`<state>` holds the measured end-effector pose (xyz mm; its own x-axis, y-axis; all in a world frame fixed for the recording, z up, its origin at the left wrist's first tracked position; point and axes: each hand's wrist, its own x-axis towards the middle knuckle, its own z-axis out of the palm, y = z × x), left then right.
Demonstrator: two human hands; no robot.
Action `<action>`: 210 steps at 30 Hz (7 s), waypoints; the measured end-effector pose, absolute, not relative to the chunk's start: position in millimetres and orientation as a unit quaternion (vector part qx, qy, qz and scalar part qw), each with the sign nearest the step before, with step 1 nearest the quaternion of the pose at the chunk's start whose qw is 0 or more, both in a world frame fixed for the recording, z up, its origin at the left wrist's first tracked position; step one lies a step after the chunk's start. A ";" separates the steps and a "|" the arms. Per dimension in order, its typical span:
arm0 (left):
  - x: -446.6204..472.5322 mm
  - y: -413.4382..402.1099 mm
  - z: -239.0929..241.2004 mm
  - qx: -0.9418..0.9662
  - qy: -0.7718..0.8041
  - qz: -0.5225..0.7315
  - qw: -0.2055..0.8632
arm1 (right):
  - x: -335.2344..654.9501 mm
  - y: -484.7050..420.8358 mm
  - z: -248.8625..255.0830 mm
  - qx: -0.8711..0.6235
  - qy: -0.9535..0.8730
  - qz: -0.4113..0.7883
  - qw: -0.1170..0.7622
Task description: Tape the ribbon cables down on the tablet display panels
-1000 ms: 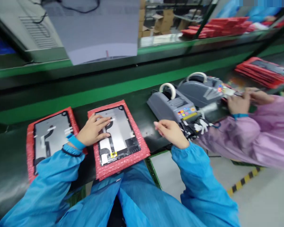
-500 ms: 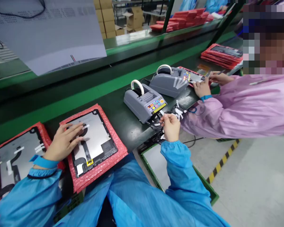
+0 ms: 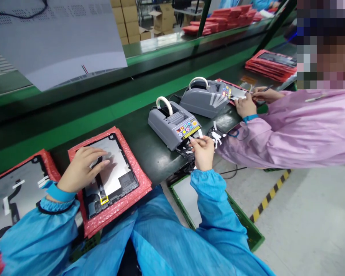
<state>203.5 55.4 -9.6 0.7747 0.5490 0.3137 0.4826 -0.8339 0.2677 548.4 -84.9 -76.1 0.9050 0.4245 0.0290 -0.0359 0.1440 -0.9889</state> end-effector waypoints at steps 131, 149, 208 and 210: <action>251.2 40.2 -19.8 0.844 0.495 0.011 0.204 | 416.8 13.2 -40.9 -0.628 -0.654 0.335 0.257; 247.4 53.2 -10.1 0.840 0.516 0.042 0.161 | 419.8 7.8 -56.0 -0.572 -0.319 0.648 0.389; 26.2 2.8 -5.8 0.653 0.745 0.090 -0.103 | 502.9 -113.2 -20.8 -0.776 -0.238 0.147 0.566; 63.4 7.3 2.7 0.758 0.630 0.117 -0.119 | 520.9 -121.0 -38.7 -0.797 -0.181 0.130 0.561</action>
